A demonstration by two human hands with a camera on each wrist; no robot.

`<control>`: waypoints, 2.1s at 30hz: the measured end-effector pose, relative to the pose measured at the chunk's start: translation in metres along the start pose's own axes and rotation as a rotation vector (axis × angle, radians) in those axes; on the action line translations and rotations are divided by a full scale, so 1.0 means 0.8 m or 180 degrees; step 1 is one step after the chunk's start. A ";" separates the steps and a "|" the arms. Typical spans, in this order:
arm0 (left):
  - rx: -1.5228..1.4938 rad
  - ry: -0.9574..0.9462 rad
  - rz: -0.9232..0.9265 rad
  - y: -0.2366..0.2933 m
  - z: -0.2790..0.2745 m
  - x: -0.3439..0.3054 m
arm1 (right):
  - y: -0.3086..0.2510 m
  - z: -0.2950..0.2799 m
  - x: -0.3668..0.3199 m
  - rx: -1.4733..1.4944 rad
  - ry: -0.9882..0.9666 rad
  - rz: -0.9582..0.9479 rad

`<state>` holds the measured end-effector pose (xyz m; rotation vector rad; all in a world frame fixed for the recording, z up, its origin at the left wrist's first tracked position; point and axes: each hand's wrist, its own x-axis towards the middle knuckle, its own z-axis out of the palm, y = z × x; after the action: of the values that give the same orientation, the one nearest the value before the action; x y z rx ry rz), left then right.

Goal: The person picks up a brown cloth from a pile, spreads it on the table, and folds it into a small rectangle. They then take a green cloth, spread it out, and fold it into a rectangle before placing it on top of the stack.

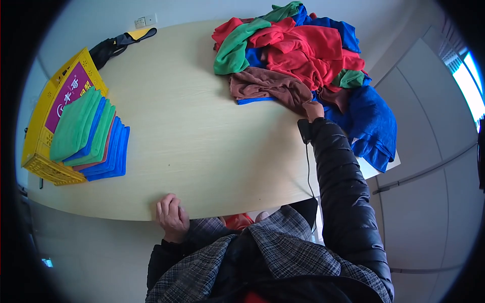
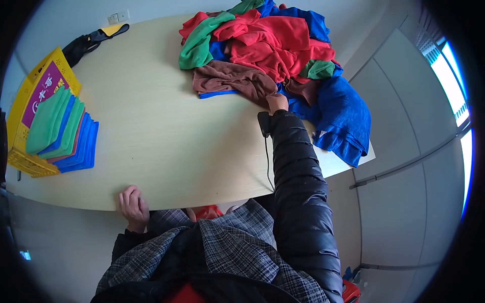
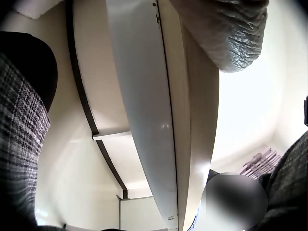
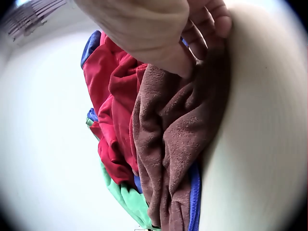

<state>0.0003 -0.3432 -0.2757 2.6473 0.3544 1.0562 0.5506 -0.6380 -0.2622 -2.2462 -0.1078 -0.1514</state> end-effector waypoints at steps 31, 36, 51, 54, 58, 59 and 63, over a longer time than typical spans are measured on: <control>-0.0589 -0.0085 -0.0172 0.016 -0.015 0.022 | -0.360 -0.232 -0.186 0.1979 -0.0697 -0.2141; -0.1623 0.0325 0.0220 0.080 -0.066 0.141 | -0.368 -0.180 -0.280 0.2314 -0.3009 -0.1844; -0.5597 -0.1587 -0.0353 0.150 -0.143 0.266 | -0.354 -0.210 -0.395 0.2490 -0.3719 -0.0869; -0.5736 -0.1144 -0.0404 0.127 -0.161 0.284 | -0.324 -0.220 -0.399 0.2699 -0.3921 -0.0487; -0.5587 -0.0483 -0.0499 0.089 -0.188 0.297 | -0.267 -0.235 -0.389 0.2610 -0.3886 -0.0266; -0.5497 -0.0409 -0.0461 0.081 -0.195 0.300 | -0.253 -0.239 -0.386 0.2487 -0.3929 -0.0234; -0.5063 -0.0338 -0.0418 0.051 -0.209 0.313 | -0.218 -0.261 -0.378 0.1795 -0.3597 -0.0057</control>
<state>0.0646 -0.2746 0.0132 1.1938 -0.2760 0.6280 0.2137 -0.6991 -0.0426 -1.5200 -0.6721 1.0232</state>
